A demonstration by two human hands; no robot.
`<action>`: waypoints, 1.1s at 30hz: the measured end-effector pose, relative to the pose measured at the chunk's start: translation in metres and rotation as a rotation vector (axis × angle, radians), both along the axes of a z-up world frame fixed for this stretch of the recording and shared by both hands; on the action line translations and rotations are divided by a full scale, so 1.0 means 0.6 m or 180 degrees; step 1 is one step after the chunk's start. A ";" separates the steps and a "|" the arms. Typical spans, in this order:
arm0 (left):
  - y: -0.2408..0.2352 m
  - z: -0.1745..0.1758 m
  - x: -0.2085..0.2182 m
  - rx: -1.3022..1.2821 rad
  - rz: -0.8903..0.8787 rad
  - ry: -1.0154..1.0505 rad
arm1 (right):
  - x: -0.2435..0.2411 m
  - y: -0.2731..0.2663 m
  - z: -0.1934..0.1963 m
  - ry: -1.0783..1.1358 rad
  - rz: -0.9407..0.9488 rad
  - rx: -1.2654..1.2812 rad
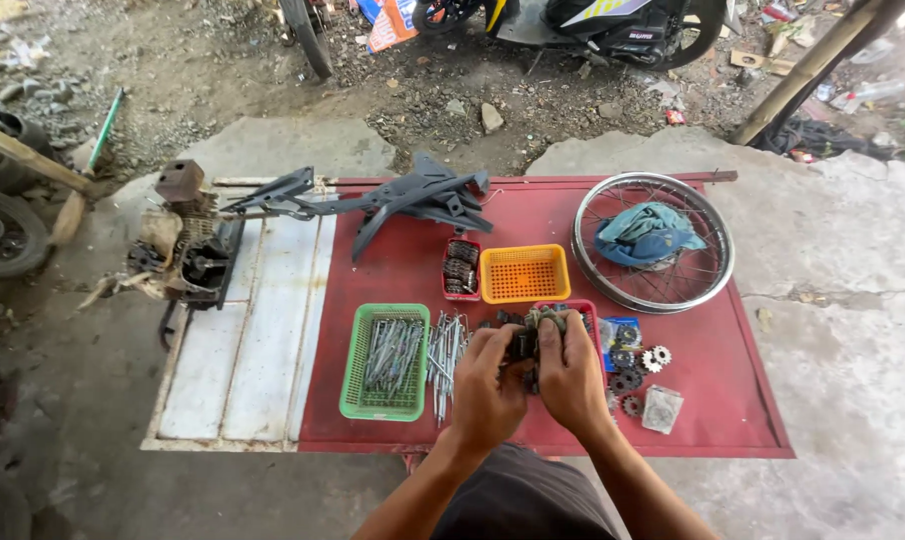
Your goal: The person wipes metal rods and small black mechanical parts with a cloth at a workbench. They handle the items one by one, wiping them and placing them back into baskets or on the table.
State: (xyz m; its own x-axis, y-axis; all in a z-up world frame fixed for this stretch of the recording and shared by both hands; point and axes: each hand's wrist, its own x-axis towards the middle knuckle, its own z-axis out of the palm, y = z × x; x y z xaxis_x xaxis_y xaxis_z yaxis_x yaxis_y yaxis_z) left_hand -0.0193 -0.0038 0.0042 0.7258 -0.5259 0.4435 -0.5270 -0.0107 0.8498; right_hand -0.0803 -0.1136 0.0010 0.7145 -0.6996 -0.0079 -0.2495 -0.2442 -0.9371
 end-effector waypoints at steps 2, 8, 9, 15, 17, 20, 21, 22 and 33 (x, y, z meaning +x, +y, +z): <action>-0.013 -0.011 -0.005 -0.0026 0.0184 -0.0021 | -0.017 -0.003 -0.005 0.0044 0.0150 -0.0011; -0.015 -0.002 -0.015 0.0003 -0.0153 0.0325 | -0.033 -0.035 0.004 -0.0226 0.0595 -0.0615; -0.014 -0.001 -0.018 0.0005 -0.0345 0.0465 | -0.032 -0.041 0.010 -0.0441 0.0584 -0.1178; 0.004 -0.039 -0.009 -0.0465 -0.0599 0.1415 | -0.038 -0.021 0.005 -0.0478 0.0803 -0.1444; 0.019 -0.006 -0.005 -0.0176 -0.0381 0.0842 | -0.027 -0.011 0.015 -0.0369 0.0802 -0.1424; 0.044 0.013 0.010 0.0211 -0.0192 0.0279 | -0.007 0.013 0.025 -0.0413 0.0794 -0.1362; 0.052 0.015 0.016 0.0292 -0.0194 0.0271 | 0.000 0.021 0.028 -0.0586 0.0810 -0.1339; 0.060 0.019 0.022 0.0301 -0.0188 0.0280 | 0.000 0.029 0.022 -0.0581 0.0817 -0.1328; 0.088 0.036 0.057 0.0109 -0.0431 0.0115 | 0.003 0.064 0.016 -0.0686 0.1017 -0.0901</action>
State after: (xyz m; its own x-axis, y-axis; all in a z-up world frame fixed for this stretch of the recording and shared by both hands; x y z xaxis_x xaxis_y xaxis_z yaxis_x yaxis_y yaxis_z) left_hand 0.0146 0.0491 0.0255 0.6624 -0.6344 0.3985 -0.4946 0.0291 0.8686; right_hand -0.0783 -0.0753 0.0109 0.8586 -0.3978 0.3233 0.0724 -0.5303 -0.8447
